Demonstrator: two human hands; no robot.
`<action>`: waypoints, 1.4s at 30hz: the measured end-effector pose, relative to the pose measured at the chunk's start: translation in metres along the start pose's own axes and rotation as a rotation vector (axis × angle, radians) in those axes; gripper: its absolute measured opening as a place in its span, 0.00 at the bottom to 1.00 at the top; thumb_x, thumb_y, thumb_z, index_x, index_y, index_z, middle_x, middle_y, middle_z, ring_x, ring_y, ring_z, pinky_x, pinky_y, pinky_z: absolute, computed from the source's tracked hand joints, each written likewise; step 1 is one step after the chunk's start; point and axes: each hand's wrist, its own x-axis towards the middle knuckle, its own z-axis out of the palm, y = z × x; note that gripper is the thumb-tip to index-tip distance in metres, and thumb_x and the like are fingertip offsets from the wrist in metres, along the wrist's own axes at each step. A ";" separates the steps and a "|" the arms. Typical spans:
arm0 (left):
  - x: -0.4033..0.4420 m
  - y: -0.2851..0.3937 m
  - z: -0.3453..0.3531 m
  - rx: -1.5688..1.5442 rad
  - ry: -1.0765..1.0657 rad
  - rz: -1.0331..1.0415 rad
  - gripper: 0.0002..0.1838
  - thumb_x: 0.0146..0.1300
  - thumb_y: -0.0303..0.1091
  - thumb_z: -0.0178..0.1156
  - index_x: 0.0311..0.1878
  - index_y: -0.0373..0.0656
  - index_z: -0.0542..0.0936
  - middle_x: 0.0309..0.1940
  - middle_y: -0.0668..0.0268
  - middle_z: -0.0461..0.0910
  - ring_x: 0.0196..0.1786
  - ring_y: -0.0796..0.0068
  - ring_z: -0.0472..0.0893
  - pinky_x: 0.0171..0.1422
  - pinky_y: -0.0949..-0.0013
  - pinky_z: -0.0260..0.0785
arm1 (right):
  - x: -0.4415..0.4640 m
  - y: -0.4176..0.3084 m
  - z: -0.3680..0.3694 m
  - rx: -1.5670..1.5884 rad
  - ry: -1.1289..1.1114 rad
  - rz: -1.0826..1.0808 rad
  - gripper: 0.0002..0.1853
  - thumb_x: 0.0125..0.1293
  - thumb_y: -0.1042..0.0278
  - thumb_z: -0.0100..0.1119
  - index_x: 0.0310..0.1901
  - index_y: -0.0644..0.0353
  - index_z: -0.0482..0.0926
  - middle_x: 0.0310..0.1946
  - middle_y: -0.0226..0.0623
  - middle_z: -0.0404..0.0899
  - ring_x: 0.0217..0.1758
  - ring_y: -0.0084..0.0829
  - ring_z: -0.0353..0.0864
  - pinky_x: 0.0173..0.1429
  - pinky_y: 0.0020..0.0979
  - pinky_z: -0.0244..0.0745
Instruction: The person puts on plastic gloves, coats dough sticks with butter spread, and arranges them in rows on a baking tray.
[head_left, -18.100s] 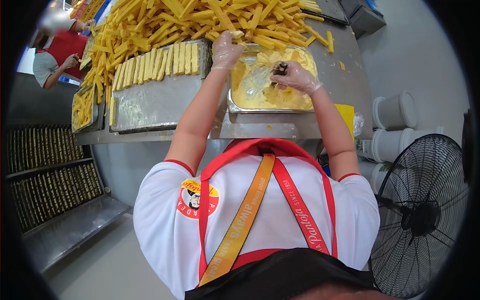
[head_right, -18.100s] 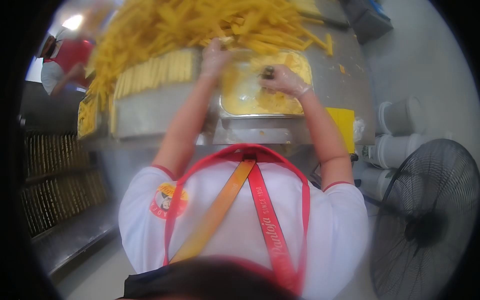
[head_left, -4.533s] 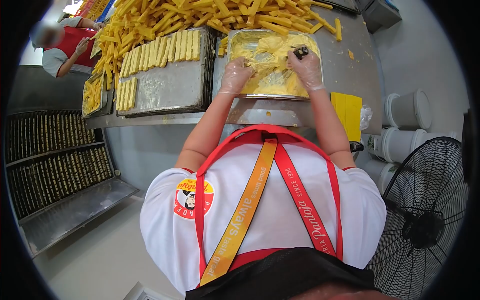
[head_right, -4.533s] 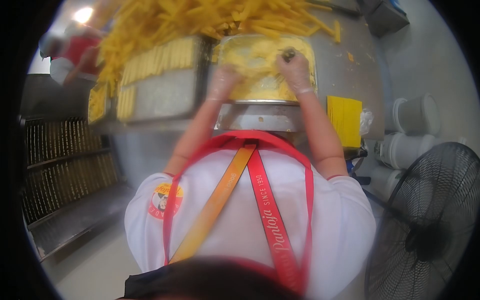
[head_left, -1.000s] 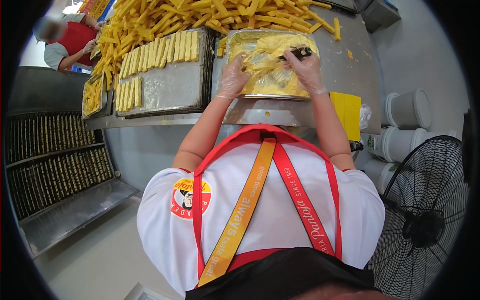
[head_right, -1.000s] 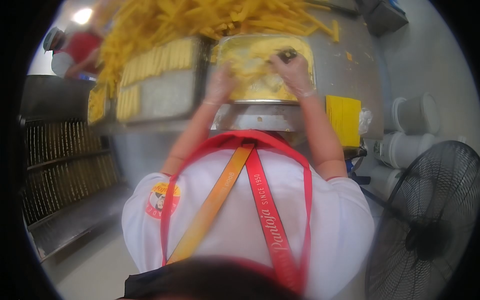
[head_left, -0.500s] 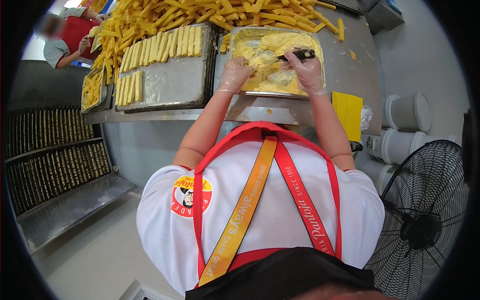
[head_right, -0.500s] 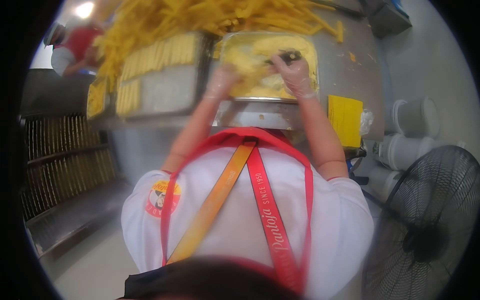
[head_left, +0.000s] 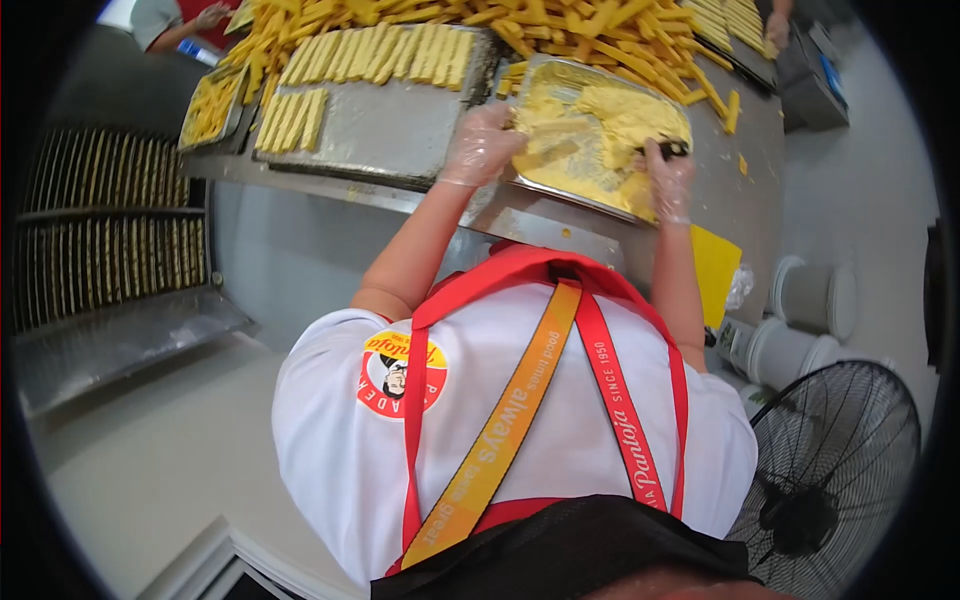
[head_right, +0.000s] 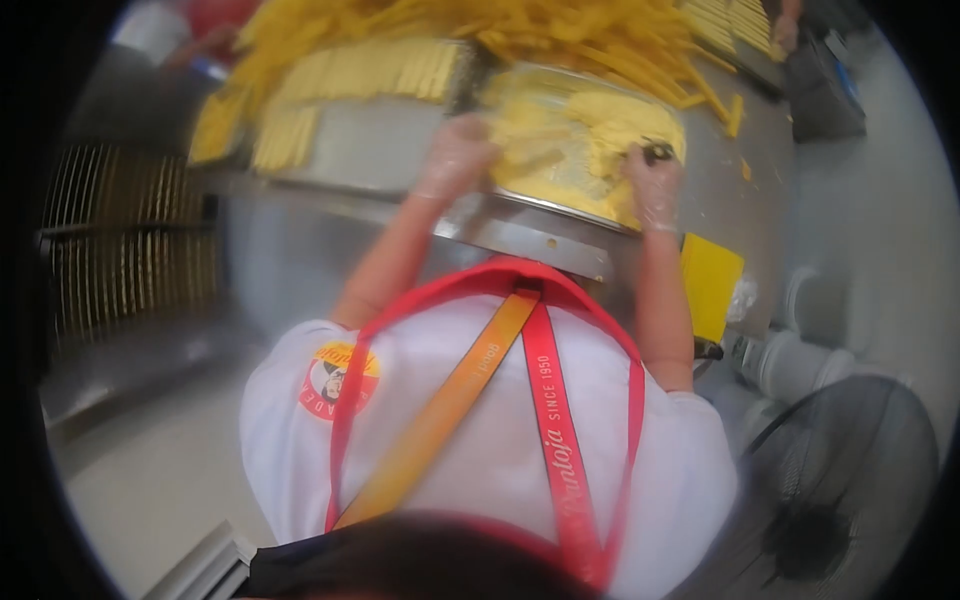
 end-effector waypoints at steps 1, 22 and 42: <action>-0.001 -0.014 -0.018 -0.084 0.049 -0.055 0.17 0.52 0.42 0.65 0.41 0.40 0.84 0.37 0.48 0.83 0.43 0.50 0.84 0.48 0.56 0.75 | -0.004 0.000 0.003 0.050 0.011 -0.024 0.09 0.63 0.71 0.66 0.38 0.69 0.80 0.29 0.36 0.82 0.29 0.26 0.83 0.33 0.29 0.78; -0.027 -0.170 -0.159 0.809 0.794 -0.225 0.22 0.51 0.32 0.66 0.49 0.35 0.73 0.49 0.42 0.73 0.52 0.45 0.76 0.59 0.51 0.70 | -0.004 -0.011 0.016 -0.066 -0.425 -0.017 0.10 0.64 0.65 0.69 0.38 0.64 0.81 0.28 0.33 0.83 0.27 0.23 0.82 0.32 0.28 0.79; 0.225 0.007 0.127 0.213 0.064 0.174 0.22 0.60 0.42 0.69 0.51 0.36 0.80 0.45 0.48 0.84 0.51 0.50 0.83 0.57 0.54 0.75 | -0.005 -0.031 0.040 -0.419 -0.160 -0.619 0.12 0.61 0.61 0.64 0.34 0.63 0.81 0.28 0.48 0.82 0.32 0.43 0.82 0.40 0.42 0.77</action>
